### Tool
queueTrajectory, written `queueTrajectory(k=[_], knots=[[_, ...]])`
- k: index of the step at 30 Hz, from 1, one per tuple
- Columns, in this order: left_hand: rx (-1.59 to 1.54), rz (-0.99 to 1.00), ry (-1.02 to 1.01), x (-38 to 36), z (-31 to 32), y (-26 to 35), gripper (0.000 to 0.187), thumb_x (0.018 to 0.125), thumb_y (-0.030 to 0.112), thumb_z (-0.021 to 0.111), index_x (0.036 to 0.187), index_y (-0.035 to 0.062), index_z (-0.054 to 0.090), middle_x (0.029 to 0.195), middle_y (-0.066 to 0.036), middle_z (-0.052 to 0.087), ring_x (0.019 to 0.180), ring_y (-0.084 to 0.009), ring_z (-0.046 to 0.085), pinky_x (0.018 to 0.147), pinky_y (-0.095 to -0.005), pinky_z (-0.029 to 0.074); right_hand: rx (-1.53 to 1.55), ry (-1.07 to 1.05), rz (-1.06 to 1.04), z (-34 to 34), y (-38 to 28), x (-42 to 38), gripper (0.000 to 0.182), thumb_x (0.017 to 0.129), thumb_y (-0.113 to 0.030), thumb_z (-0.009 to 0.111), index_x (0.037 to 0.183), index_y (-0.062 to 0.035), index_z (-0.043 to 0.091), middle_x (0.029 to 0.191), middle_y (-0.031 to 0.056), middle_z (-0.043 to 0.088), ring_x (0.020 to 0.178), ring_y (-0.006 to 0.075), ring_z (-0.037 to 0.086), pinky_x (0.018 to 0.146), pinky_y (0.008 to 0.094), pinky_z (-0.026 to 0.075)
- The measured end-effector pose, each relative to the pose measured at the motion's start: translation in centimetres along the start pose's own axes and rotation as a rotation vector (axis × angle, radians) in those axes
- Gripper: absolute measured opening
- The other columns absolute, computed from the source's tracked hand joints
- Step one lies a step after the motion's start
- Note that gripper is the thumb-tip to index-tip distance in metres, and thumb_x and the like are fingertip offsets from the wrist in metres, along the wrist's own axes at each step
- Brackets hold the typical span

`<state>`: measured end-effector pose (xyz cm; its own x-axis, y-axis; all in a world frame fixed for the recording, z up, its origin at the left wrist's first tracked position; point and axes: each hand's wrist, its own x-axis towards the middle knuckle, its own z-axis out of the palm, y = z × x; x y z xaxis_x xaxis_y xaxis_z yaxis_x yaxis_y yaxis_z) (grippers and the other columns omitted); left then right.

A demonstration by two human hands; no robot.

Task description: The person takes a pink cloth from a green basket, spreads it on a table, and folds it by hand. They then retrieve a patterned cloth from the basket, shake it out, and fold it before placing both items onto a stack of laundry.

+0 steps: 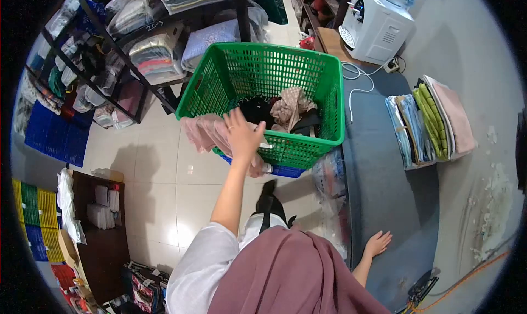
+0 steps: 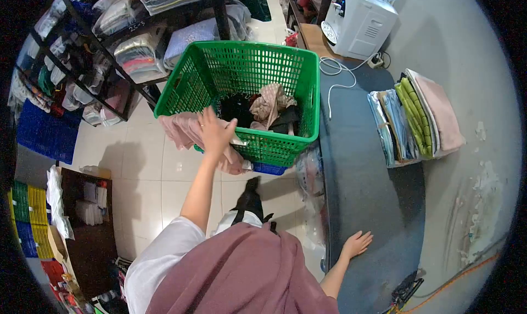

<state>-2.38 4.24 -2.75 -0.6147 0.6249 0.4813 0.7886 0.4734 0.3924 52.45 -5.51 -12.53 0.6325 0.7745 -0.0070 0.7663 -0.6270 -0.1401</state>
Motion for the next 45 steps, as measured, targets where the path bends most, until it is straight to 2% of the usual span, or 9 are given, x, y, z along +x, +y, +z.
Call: queueTrajectory(k=[8, 12, 16, 18, 22, 28, 34, 40, 45], knots=[[-0.117, -0.122, -0.572, 6.4, -0.3, -6.9, 0.036, 0.072, 0.039, 0.065, 0.064, 0.0034, 0.065, 0.068, -0.015, 0.064, 0.066, -0.031, 0.063, 0.067, -0.0414, 0.047, 0.286, 0.142, -0.099, 0.9, -4.4, -5.2, 0.044, 0.084, -0.016, 0.05, 0.123, 0.0038, 0.048, 0.14, 0.0242, 0.031, 0.13, 0.0384, 0.028, 0.106, 0.0457, 0.022], [-0.971, -0.314, -0.718, 8.8, -0.1, -5.9, 0.022, 0.083, 0.022, 0.059, 0.074, 0.0018, 0.063, 0.063, 0.0, 0.058, 0.054, -0.0094, 0.05, 0.053, -0.0232, 0.041, 0.499, 0.32, -0.294, -1.1, -16.4, -8.2, 0.035, 0.08, -0.006, 0.054, 0.112, 0.0061, 0.054, 0.132, 0.0256, 0.04, 0.123, 0.0355, 0.039, 0.102, 0.0419, 0.031], [-1.408, -0.446, -0.711, 9.5, -7.4, 3.2, 0.013, 0.082, 0.008, 0.053, 0.086, 0.0018, 0.064, 0.067, 0.003, 0.055, 0.061, -0.005, 0.048, 0.053, -0.0209, 0.04, 1.298, -0.293, -0.453, -8.2, -32.5, -12.3, 0.049, 0.077, -0.004, 0.064, 0.123, -0.0004, 0.048, 0.118, 0.0161, 0.054, 0.104, 0.0229, 0.055, 0.09, 0.0342, 0.042], [-1.591, 0.0, -0.808, 8.0, -6.6, 6.4, 0.011, 0.084, 0.008, 0.056, 0.086, -0.0002, 0.063, 0.085, -0.002, 0.062, 0.077, -0.0094, 0.055, 0.067, -0.0253, 0.046, 1.424, -0.682, -0.572, -12.9, -38.2, -15.3, 0.052, 0.075, -0.007, 0.068, 0.123, -0.003, 0.047, 0.115, 0.0137, 0.055, 0.105, 0.0221, 0.052, 0.09, 0.0343, 0.041], [-1.511, 0.787, -0.449, 9.3, -8.4, 9.4, 0.015, 0.078, 0.013, 0.064, 0.088, 0.0025, 0.062, 0.092, -0.009, 0.062, 0.097, -0.0254, 0.055, 0.084, -0.0362, 0.043, 1.072, -0.139, -1.128, -16.1, -42.2, -14.7, 0.051, 0.076, -0.011, 0.069, 0.12, -0.0045, 0.045, 0.108, 0.0103, 0.056, 0.102, 0.023, 0.048, 0.086, 0.0331, 0.04], [-1.003, 0.775, -0.648, 11.4, -6.3, 6.7, 0.073, 0.069, 0.038, 0.072, 0.128, 0.0048, 0.042, 0.126, -0.02, 0.047, 0.117, -0.0339, 0.045, 0.095, -0.0417, 0.037, 1.458, -0.046, -0.484, -21.8, -35.2, -10.7, 0.04, 0.089, -0.009, 0.056, 0.124, -0.0067, 0.038, 0.097, 0.0101, 0.059, 0.061, 0.0154, 0.059, 0.036, 0.0248, 0.043], [-0.74, 0.616, -1.703, 10.3, -4.5, 8.2, 0.015, 0.078, 0.01, 0.057, 0.087, -0.0019, 0.061, 0.083, -0.015, 0.061, 0.076, -0.0217, 0.061, 0.065, -0.0335, 0.048, 1.721, 0.263, -0.089, -28.1, -24.6, -6.7, 0.034, 0.095, -0.032, 0.045, 0.12, -0.0088, 0.047, 0.099, 0.005, 0.06, 0.069, 0.0119, 0.059, 0.042, 0.0251, 0.044], [-1.34, 0.398, -1.197, 12.8, -2.1, 15.2, 0.014, 0.085, 0.003, 0.049, 0.095, -0.0024, 0.058, 0.082, -0.001, 0.058, 0.077, -0.0049, 0.051, 0.065, -0.0232, 0.042, 1.399, 0.355, -0.146, -30.0, -16.0, -3.1, 0.038, 0.093, -0.034, 0.049, 0.121, -0.0076, 0.05, 0.093, 0.0004, 0.06, 0.065, 0.0058, 0.055, 0.045, 0.02, 0.038], [-0.927, 0.935, -0.711, 15.0, -0.3, 26.9, 0.016, 0.086, 0.009, 0.051, 0.092, -0.0032, 0.059, 0.069, -0.006, 0.059, 0.063, -0.0106, 0.052, 0.058, -0.0277, 0.042, 1.052, 0.164, 0.066, -33.2, -3.3, 2.3, 0.037, 0.086, -0.03, 0.06, 0.111, -0.0022, 0.056, 0.068, -0.0031, 0.057, 0.05, 0.0072, 0.05, 0.041, 0.0206, 0.035]])
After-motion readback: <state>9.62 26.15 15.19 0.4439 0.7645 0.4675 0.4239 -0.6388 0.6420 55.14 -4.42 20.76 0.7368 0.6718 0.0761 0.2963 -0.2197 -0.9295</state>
